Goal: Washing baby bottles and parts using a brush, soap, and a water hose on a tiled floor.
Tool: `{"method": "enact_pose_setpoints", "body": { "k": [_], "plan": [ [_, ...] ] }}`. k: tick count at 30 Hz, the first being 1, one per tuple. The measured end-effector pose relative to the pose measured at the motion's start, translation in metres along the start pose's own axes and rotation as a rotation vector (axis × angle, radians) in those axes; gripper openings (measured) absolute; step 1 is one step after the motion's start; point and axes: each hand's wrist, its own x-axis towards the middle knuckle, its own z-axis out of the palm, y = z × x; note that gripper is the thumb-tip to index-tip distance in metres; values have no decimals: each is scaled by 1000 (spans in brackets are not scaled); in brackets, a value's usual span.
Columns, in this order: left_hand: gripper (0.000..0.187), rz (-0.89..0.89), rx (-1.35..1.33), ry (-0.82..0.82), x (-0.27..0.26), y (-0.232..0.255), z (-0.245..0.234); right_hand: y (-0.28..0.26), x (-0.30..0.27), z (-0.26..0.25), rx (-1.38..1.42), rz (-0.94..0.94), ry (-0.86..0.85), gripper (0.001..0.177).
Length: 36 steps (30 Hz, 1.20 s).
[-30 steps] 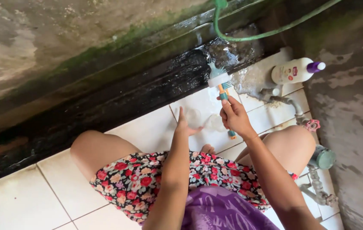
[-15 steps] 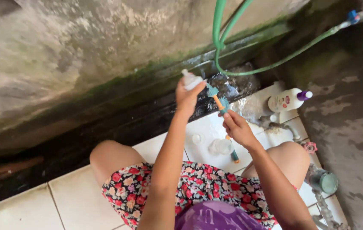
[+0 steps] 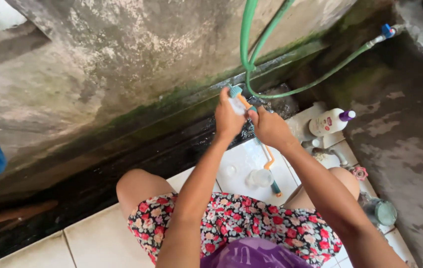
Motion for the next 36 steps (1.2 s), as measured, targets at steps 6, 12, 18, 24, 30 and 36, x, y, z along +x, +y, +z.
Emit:
{"method": "enact_pose_setpoints", "body": {
  "k": [6,12,18,24,30,36],
  "plan": [
    [91,-86,16,-3,13,4,-3,-10,-1,0,26,-83,-30,43],
    [82,-98,16,32,12,-2,-12,-28,-7,-12,15,-70,-43,41],
    [92,27,-19,92,23,23,-27,-15,-4,-5,55,-57,1,42],
    [81,-136,-27,4,10,29,-25,-40,-17,-26,2,-41,2,45],
    [84,47,-370,113,-1,38,-33,-25,-23,-18,184,15,-29,48],
    [84,-4,-194,157,11,39,-34,-26,-18,-6,243,-52,43,47]
  ]
}}
